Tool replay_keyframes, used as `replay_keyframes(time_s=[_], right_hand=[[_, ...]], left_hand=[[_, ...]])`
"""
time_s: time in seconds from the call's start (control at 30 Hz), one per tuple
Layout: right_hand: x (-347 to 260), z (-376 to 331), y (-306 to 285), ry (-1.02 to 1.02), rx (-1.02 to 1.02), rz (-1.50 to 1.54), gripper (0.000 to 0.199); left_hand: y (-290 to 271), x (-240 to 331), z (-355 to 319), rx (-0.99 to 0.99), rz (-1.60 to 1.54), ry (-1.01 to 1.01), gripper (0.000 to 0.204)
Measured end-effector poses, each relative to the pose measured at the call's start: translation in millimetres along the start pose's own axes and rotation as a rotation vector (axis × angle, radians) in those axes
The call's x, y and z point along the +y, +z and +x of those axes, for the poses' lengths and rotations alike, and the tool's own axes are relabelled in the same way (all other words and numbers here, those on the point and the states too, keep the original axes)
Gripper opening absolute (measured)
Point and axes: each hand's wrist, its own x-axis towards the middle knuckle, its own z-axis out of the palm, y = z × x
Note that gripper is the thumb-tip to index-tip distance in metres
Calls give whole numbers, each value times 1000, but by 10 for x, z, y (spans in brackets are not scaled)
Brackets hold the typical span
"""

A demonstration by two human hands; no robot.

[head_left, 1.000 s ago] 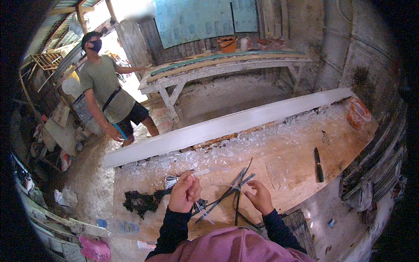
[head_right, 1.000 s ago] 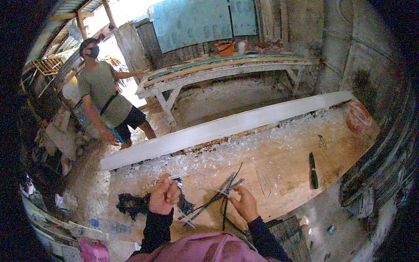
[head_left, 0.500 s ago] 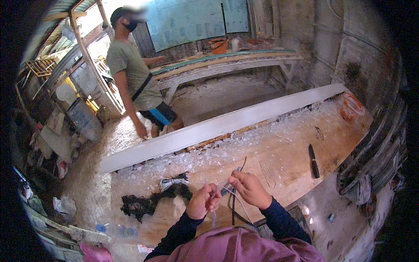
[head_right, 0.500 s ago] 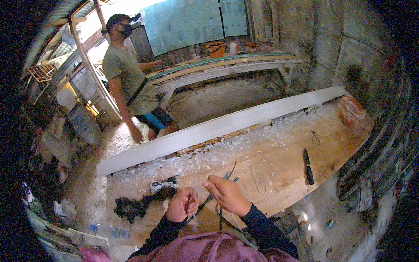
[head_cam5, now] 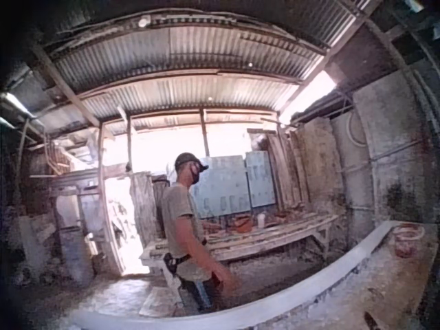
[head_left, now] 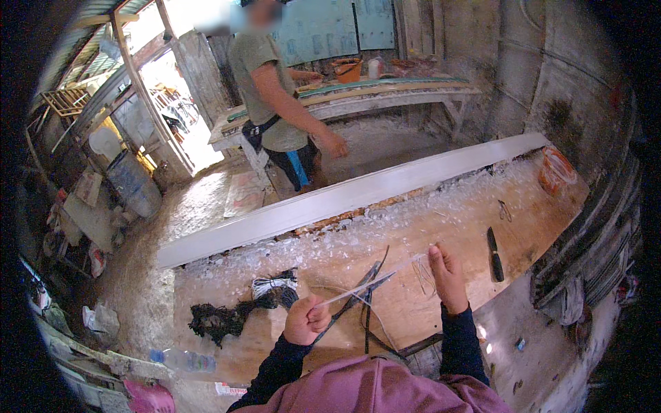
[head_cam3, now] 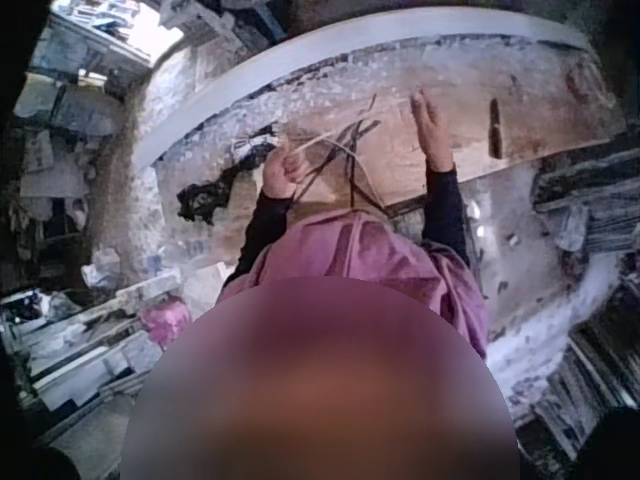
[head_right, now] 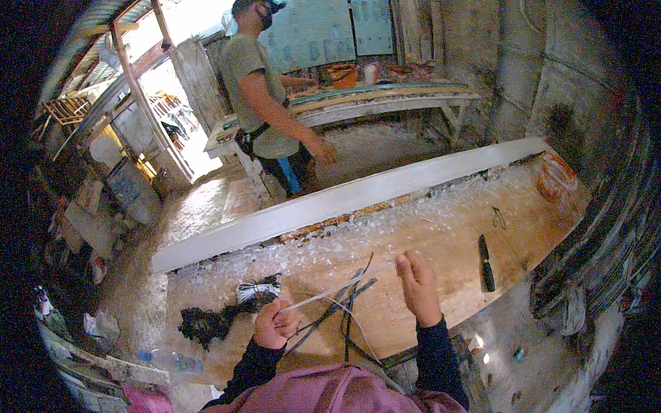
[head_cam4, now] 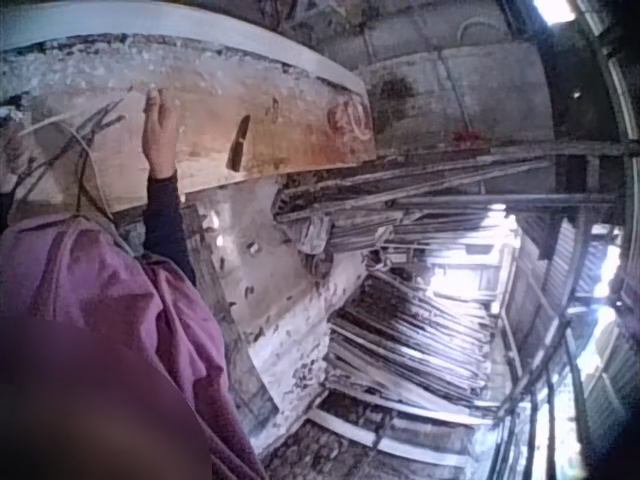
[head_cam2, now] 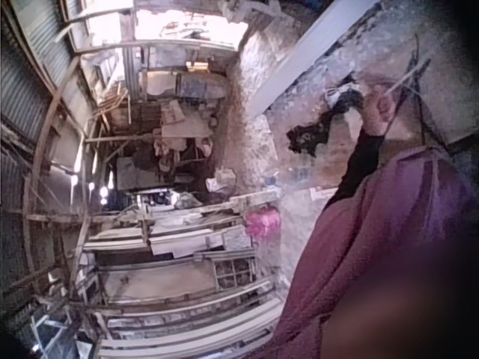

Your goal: The person strips insulation from several black cables and twists the exposed strands. A coworker wipes a long white panel on a nearby workbench. The person continues handling the cables throughout the clip.

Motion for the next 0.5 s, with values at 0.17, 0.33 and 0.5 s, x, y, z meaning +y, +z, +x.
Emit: replay_keyframes(time_s=[0.17, 0.33, 0.5], right_hand=[[155, 22, -239, 35, 68, -30, 32], [270, -44, -278, 88, 86, -154, 33], [301, -131, -444, 43, 152, -187, 33]], left_hand=[[-43, 39, -65, 157, -37, 77, 41], [-50, 22, -65, 139, -143, 142, 38], [-163, 126, -151, 160, -297, 288, 35]])
